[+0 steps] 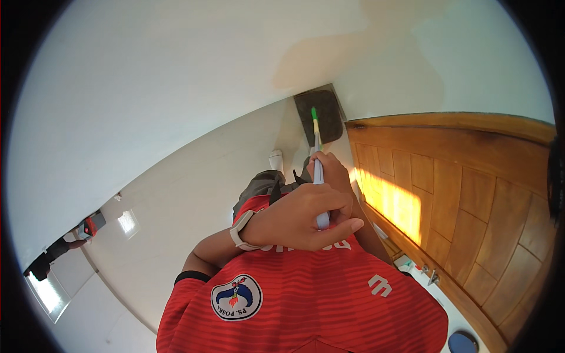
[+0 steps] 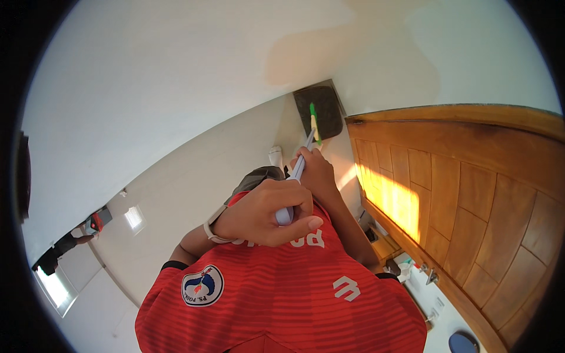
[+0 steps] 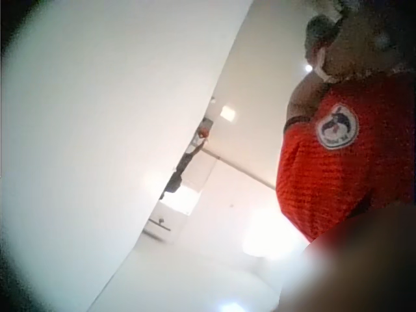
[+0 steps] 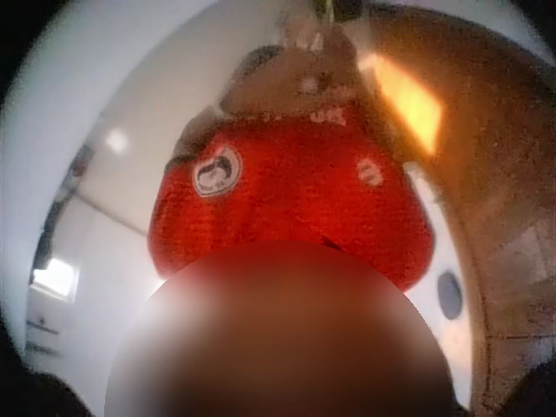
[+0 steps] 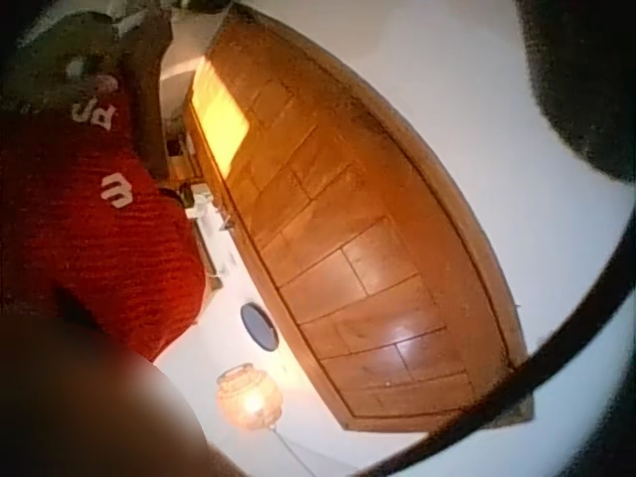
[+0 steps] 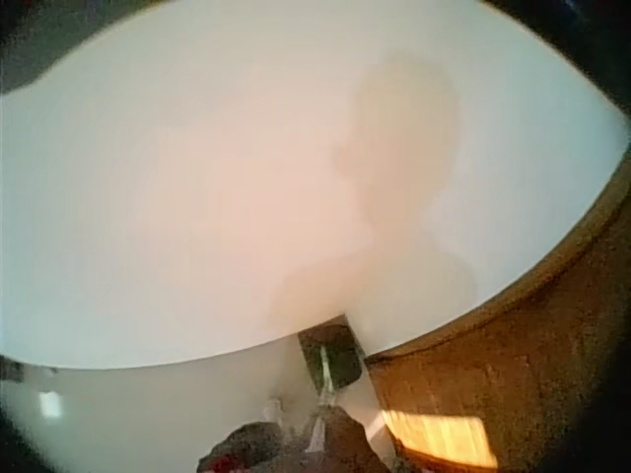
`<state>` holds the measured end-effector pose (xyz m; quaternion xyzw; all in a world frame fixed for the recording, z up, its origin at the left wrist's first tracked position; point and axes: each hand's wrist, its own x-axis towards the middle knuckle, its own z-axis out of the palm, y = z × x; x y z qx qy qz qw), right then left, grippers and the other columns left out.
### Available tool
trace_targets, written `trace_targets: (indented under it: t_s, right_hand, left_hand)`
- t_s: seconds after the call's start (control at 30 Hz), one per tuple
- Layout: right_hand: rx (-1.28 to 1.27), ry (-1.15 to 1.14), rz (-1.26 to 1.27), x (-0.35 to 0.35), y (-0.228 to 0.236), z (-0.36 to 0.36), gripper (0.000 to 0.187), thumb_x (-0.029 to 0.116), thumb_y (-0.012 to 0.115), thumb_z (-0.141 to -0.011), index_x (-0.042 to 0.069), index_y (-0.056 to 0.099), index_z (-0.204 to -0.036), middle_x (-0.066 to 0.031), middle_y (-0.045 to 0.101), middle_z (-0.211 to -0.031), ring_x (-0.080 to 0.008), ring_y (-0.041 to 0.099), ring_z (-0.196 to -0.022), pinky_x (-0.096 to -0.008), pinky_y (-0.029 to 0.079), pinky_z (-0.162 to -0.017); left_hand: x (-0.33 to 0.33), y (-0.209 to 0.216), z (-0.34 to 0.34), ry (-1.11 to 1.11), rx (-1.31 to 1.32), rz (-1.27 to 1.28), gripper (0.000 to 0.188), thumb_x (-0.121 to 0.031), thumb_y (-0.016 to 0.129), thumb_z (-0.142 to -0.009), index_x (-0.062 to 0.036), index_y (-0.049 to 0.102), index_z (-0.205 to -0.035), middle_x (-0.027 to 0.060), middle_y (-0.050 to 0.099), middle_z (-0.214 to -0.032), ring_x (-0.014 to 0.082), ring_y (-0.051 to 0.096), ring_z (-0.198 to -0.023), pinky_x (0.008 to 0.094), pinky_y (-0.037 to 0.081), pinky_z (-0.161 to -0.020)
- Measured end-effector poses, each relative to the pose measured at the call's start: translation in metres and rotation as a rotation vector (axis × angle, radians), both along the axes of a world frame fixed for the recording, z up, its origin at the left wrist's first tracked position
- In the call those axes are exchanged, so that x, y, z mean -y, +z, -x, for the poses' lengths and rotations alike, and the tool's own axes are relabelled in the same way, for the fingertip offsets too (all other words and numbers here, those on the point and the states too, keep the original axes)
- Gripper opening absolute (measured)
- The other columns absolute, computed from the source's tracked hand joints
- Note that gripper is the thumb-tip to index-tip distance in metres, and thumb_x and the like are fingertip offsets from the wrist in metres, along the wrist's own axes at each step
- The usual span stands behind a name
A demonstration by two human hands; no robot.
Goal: Assembling a green squeegee broom by attaching the handle pieces.
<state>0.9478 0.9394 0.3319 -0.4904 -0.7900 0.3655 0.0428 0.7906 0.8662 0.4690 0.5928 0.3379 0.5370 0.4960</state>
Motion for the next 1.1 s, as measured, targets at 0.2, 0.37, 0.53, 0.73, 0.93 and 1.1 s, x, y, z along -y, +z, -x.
trace_targets:
  t_s: [0.2,0.37,0.53,0.73,0.93,1.1]
  right_hand:
    - [0.012,-0.228,0.008,-0.002,-0.021,-0.057,0.026,0.031,0.065,-0.088,0.012,0.061,-0.105,-0.0177,0.059,-0.093,-0.0415,0.063,-0.086,-0.0494,0.050,-0.072]
    - [0.037,-0.242,0.017,-0.010,-0.066,-0.114,0.028,0.031,0.066,-0.087,0.012,0.059,-0.107,-0.0194,0.056,-0.095,-0.0418,0.060,-0.087,-0.0493,0.048,-0.070]
    - [-0.088,-0.258,-0.017,-0.018,-0.135,-0.162,0.028,0.029,0.067,-0.084,0.010,0.059,-0.103,-0.0199,0.059,-0.088,-0.0401,0.060,-0.082,-0.0478,0.047,-0.067]
    - [-0.549,-0.012,-0.122,-0.043,-0.185,-0.191,0.035,0.030,0.073,-0.076,0.002,0.059,-0.092,-0.0164,0.060,-0.065,-0.0314,0.062,-0.062,-0.0393,0.045,-0.056]
    - [-0.629,0.014,0.186,-0.074,-0.191,-0.204,0.039,0.032,0.077,-0.068,0.002,0.062,-0.089,-0.0144,0.062,-0.070,-0.0281,0.063,-0.065,-0.0361,0.046,-0.057]
    - [-0.237,0.232,-0.033,-0.089,-0.217,-0.229,0.037,0.035,0.074,-0.075,0.012,0.067,-0.103,-0.0162,0.064,-0.096,-0.0336,0.063,-0.086,-0.0409,0.051,-0.075]
  left_hand:
    - [-0.030,-0.016,-0.026,-0.209,0.011,0.178,0.031,-0.019,0.063,-0.096,-0.0019,0.053,-0.073,0.0098,0.056,-0.064,0.0231,0.057,-0.058,0.0346,0.044,-0.057]
    - [-0.048,-0.060,-0.070,-0.225,0.059,0.149,0.031,-0.019,0.061,-0.098,0.0002,0.055,-0.075,0.0127,0.054,-0.060,0.0219,0.054,-0.051,0.0348,0.040,-0.052]
    - [-0.071,-0.099,-0.106,-0.214,-0.030,0.097,0.031,-0.019,0.062,-0.098,0.0002,0.054,-0.075,0.0122,0.053,-0.060,0.0222,0.054,-0.052,0.0340,0.041,-0.054]
    - [-0.101,-0.131,-0.136,-0.185,-0.057,0.129,0.029,-0.021,0.065,-0.096,-0.0006,0.055,-0.078,0.0122,0.057,-0.073,0.0223,0.056,-0.061,0.0344,0.043,-0.060]
    - [-0.135,-0.144,-0.146,-0.246,0.000,0.139,0.028,-0.024,0.070,-0.092,-0.0029,0.056,-0.080,0.0100,0.060,-0.078,0.0227,0.058,-0.071,0.0345,0.044,-0.067]
    - [-0.147,-0.165,-0.169,-0.362,-0.065,0.165,0.032,-0.029,0.073,-0.090,-0.0047,0.057,-0.076,0.0093,0.059,-0.072,0.0228,0.057,-0.070,0.0355,0.044,-0.068]
